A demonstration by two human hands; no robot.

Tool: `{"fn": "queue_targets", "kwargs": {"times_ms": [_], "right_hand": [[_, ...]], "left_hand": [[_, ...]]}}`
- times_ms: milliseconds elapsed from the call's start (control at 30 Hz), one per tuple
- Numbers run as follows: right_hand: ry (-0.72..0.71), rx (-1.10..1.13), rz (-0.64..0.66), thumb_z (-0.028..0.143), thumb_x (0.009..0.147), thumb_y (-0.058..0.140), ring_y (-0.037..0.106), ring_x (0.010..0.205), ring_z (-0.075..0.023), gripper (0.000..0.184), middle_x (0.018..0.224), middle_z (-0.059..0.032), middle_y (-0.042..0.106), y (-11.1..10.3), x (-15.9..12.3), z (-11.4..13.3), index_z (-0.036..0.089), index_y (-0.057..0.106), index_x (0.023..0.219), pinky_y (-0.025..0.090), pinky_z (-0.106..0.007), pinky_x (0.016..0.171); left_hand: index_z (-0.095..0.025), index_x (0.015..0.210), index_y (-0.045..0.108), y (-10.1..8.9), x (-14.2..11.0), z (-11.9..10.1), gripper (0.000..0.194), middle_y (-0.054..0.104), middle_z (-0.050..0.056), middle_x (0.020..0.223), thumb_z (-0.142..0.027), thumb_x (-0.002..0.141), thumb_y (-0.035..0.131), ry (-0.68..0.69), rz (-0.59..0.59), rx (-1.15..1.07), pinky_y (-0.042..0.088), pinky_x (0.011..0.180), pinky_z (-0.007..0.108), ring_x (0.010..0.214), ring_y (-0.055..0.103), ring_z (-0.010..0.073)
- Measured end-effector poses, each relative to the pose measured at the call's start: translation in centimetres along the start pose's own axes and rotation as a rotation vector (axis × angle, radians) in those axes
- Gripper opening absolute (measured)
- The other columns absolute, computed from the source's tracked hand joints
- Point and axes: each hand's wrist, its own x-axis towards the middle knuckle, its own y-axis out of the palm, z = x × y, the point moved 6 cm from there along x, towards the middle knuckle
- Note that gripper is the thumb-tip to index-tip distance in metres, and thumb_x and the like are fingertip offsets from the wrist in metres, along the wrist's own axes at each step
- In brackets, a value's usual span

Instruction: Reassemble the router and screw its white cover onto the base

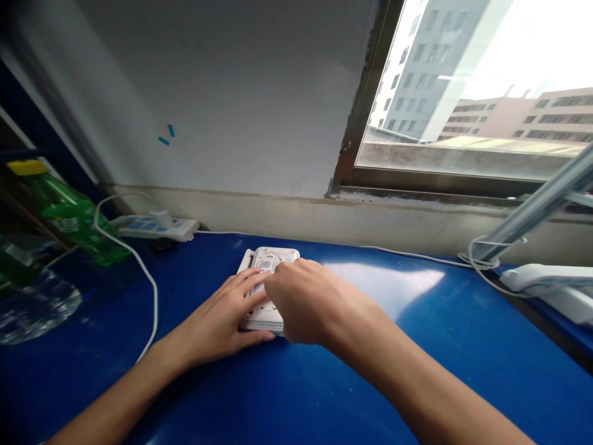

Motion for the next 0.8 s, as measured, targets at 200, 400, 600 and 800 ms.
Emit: {"fn": "queue_targets", "kwargs": {"times_ms": [200, 400, 600, 800], "right_hand": [[0.031, 0.254, -0.191, 0.006, 0.085, 0.066, 0.066, 0.071, -0.0142, 0.024, 0.089, -0.001, 0.073, 0.9, -2.0, -2.4, 0.025, 0.069, 0.099, 0.045, -0.023, 0.057], [0.074, 0.375, -0.623, 0.024, 0.086, 0.079, 0.066, 0.067, -0.0142, 0.045, 0.084, 0.0014, 0.07, 3.7, -4.3, -4.6, 0.024, 0.056, 0.125, 0.052, -0.024, 0.062], [-0.022, 0.298, -0.826, 0.027, 0.09, 0.076, 0.069, 0.074, -0.016, 0.042, 0.091, -0.003, 0.072, 4.6, -5.5, -4.3, 0.021, 0.057, 0.128, 0.058, -0.028, 0.072], [-0.071, 0.459, -0.763, 0.017, 0.094, 0.07, 0.074, 0.102, -0.0197, 0.038, 0.121, -0.0088, 0.075, 3.5, -5.9, -3.9, 0.023, 0.062, 0.131, 0.06, -0.031, 0.091]], "left_hand": [[-0.036, 0.148, 0.052, -0.1, -0.2, 0.0, 0.072, 0.042, 0.006, 0.162, -0.047, 0.082, 0.081, 0.02, -0.016, -0.004, 0.032, 0.123, 0.055, 0.152, 0.032, 0.0335], [-0.033, 0.148, 0.053, -0.1, -0.2, -0.1, 0.076, 0.046, 0.008, 0.159, -0.038, 0.079, 0.084, 0.044, -0.053, 0.001, 0.033, 0.122, 0.054, 0.152, 0.033, 0.034], [-0.031, 0.149, 0.052, 0.2, -0.3, -0.2, 0.075, 0.045, 0.01, 0.159, -0.039, 0.081, 0.082, 0.047, -0.064, 0.016, 0.034, 0.122, 0.054, 0.152, 0.033, 0.0343], [-0.032, 0.151, 0.049, 0.7, -0.2, 0.0, 0.078, 0.04, 0.01, 0.162, -0.036, 0.08, 0.083, 0.034, -0.042, 0.02, 0.033, 0.123, 0.054, 0.153, 0.03, 0.034]]}}
